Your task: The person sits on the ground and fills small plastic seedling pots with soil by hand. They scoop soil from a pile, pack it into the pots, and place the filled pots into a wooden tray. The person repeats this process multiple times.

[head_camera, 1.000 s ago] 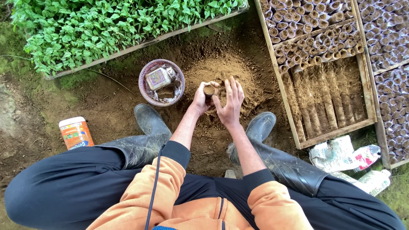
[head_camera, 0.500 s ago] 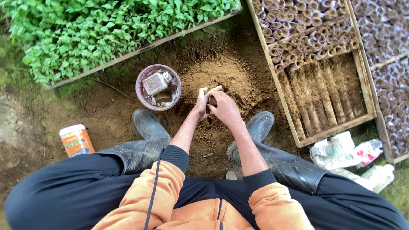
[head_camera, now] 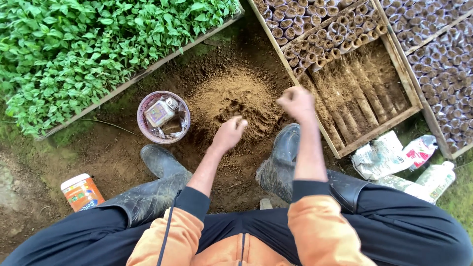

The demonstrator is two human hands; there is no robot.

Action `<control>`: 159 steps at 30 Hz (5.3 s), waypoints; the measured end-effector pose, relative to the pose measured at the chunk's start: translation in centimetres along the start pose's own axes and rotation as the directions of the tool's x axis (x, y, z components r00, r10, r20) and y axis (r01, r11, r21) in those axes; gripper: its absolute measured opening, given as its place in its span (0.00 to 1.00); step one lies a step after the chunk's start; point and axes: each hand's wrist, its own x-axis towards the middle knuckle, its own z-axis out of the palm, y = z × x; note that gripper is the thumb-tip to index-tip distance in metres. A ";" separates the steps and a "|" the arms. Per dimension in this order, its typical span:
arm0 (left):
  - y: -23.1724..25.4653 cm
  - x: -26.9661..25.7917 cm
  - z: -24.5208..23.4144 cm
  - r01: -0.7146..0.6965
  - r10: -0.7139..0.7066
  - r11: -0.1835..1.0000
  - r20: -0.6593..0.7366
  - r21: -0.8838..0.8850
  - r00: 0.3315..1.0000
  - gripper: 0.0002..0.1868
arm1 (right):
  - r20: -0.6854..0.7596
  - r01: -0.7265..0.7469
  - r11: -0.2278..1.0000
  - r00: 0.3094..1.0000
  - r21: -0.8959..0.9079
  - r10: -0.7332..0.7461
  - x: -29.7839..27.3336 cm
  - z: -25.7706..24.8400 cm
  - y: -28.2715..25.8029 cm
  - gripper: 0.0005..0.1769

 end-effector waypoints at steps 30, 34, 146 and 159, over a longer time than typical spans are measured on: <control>-8.4 -2.0 11.6 -0.416 -0.215 0.376 0.515 0.828 0.830 0.52 | -0.695 -0.047 0.987 0.704 0.156 0.144 12.2 6.0 7.1 0.32; -9.0 -2.0 11.9 -0.418 -0.206 0.374 0.513 0.828 0.833 0.52 | -0.685 -0.049 0.989 0.717 0.136 0.130 12.2 6.7 7.8 0.23; -2.8 -8.8 -17.0 -0.186 0.009 0.684 -0.247 -0.705 0.969 0.11 | 0.132 -0.026 0.402 0.962 0.915 -0.238 -9.8 7.2 -23.4 0.13; -25.8 0.5 -11.7 0.642 -0.524 0.756 -0.710 -0.132 0.470 0.11 | 0.178 -0.068 0.453 0.962 0.889 -0.205 -9.2 5.0 -22.5 0.24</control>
